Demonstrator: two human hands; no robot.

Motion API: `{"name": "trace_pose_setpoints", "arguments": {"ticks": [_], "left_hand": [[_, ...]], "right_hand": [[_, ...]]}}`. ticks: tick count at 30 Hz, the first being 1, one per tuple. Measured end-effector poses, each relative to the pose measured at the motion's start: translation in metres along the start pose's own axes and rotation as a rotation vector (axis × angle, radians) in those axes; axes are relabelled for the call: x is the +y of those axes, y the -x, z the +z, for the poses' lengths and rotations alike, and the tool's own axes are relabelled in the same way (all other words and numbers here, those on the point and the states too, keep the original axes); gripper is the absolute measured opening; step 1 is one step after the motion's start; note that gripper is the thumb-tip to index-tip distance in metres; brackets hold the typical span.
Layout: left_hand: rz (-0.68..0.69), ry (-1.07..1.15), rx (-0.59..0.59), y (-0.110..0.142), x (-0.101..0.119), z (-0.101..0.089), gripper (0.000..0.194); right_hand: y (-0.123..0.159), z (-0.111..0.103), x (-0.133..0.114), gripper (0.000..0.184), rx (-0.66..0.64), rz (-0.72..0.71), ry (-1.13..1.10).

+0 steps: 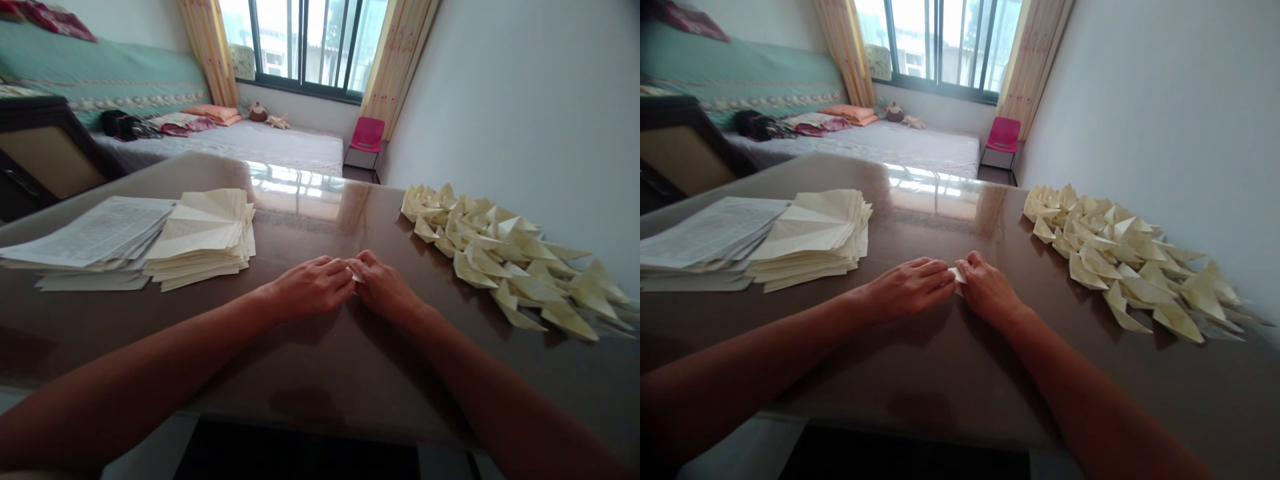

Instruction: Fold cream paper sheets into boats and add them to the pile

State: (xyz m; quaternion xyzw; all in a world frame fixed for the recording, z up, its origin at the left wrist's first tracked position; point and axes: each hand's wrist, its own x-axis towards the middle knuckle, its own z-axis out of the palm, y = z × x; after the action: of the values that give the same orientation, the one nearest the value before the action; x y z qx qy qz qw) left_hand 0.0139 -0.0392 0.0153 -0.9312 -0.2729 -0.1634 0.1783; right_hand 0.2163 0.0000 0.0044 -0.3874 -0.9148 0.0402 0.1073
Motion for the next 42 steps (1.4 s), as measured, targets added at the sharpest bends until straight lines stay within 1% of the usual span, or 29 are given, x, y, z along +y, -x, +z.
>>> {"name": "trace_pose_setpoints", "arguments": {"ticks": [1,3,5,6,8,9,10,11,13,15,18,20,23,25,28,30,33,35,40,42], "left_hand": [[-0.06,0.048,0.037,0.0,0.0,0.003,0.027],[-0.245,0.163,0.141,-0.001,0.002,0.012,0.036],[-0.454,0.289,0.229,-0.004,0.006,0.023,0.053],[-0.54,0.367,0.251,-0.006,0.008,0.027,0.063],[-0.646,0.522,0.233,-0.009,0.012,0.035,0.074],[-0.674,0.577,0.205,-0.011,0.013,0.038,0.073],[-0.692,0.611,0.179,-0.012,0.014,0.04,0.069],[-0.699,0.625,0.163,-0.013,0.014,0.041,0.061],[-0.681,0.625,0.173,-0.013,0.011,0.043,0.044],[-0.65,0.617,0.198,-0.012,0.005,0.045,0.036],[-0.673,0.597,0.174,-0.01,-0.003,0.048,0.04],[-0.709,0.586,0.138,-0.008,-0.006,0.049,0.041],[-0.732,0.574,0.088,-0.006,-0.009,0.048,0.032],[-0.739,0.555,0.054,-0.006,-0.009,0.046,0.023],[-0.727,0.522,-0.013,-0.005,-0.008,0.043,0.014],[-0.718,0.514,-0.049,-0.005,-0.007,0.042,0.016],[-0.706,0.523,-0.058,-0.004,-0.008,0.042,0.021],[-0.663,0.515,-0.058,-0.002,-0.009,0.042,0.021],[-0.432,0.443,-0.102,0.003,-0.014,0.037,0.016],[-0.365,0.443,-0.12,0.006,-0.017,0.035,0.016]], "right_hand": [[-0.001,0.002,0.001,0.027,0.005,0.007,-0.007],[-0.004,0.005,0.003,0.026,0.048,0.018,-0.035],[-0.007,0.008,0.005,0.028,0.121,0.036,-0.065],[-0.008,0.009,0.005,0.029,0.151,0.041,-0.079],[-0.009,0.011,0.003,0.032,0.186,0.04,-0.104],[-0.01,0.012,0.001,0.034,0.197,0.037,-0.115],[-0.011,0.014,-0.002,0.035,0.207,0.033,-0.127],[-0.011,0.015,-0.004,0.035,0.217,0.031,-0.141],[-0.012,0.018,-0.006,0.03,0.242,0.023,-0.184],[-0.013,0.02,-0.005,0.026,0.266,0.011,-0.243],[-0.014,0.021,0.002,0.026,0.275,0.016,-0.336],[-0.014,0.02,0.007,0.026,0.25,0.051,-0.389],[-0.013,0.019,0.012,0.021,0.204,0.103,-0.452],[-0.012,0.018,0.014,0.016,0.189,0.109,-0.482],[-0.009,0.017,0.017,0.013,0.177,0.072,-0.512],[-0.008,0.016,0.02,0.016,0.162,0.027,-0.532],[-0.007,0.015,0.027,0.022,0.106,-0.041,-0.57],[-0.006,0.013,0.033,0.023,0.055,-0.071,-0.583],[-0.004,0.006,0.041,0.021,-0.036,-0.088,-0.556],[-0.003,0.003,0.042,0.021,-0.057,-0.102,-0.522]]}}
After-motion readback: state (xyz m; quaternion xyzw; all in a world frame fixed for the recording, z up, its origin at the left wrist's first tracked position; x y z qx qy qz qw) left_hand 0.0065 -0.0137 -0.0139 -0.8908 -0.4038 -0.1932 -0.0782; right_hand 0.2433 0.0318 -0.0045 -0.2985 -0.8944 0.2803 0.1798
